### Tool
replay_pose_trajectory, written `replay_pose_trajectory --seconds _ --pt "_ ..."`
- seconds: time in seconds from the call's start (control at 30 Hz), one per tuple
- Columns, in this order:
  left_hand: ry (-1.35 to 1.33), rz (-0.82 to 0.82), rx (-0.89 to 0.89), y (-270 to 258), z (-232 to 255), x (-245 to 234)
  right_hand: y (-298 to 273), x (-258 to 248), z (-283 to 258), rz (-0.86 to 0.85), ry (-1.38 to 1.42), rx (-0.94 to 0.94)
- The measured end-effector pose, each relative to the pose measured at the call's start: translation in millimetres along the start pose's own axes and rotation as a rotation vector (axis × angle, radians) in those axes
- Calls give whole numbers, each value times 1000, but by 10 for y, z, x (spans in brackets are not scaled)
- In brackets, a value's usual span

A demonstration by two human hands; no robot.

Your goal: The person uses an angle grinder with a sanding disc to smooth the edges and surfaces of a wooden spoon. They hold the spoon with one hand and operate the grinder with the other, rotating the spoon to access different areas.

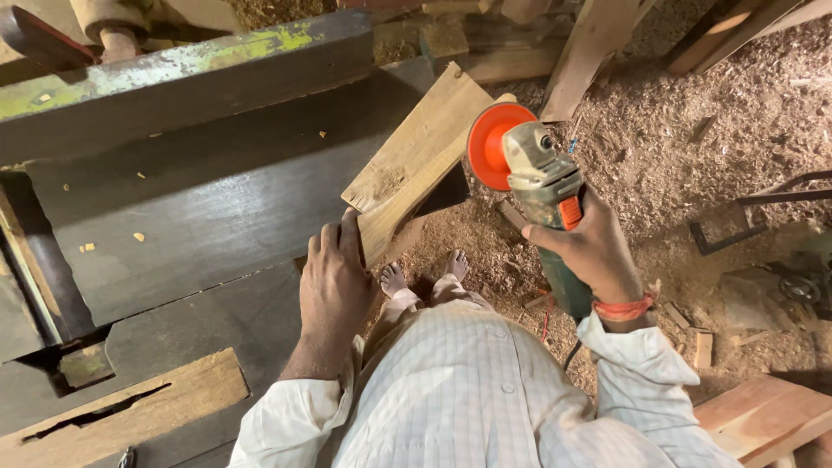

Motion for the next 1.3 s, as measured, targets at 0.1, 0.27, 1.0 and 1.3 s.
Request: replay_pose_trajectory --seconds 0.1,0.27,1.0,1.3 --pt "-17 -27 -27 -6 12 -10 74 -70 87 22 27 24" --pt "-33 -33 -42 -9 39 -50 180 -231 228 78 64 31" --pt "-214 -199 -234 27 59 -245 -472 222 -315 -371 -47 -134" --pt "-158 -240 -237 3 62 -219 -361 164 -311 -248 -169 -59"
Point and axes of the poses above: each hand's wrist, its own y-axis towards the middle knuckle, its own x-axis out of the palm, z = x × y, the point moved 1 cm from there along y, towards the middle knuckle, and after that the axes turned 1 degree about x, right-handed, at the moved point
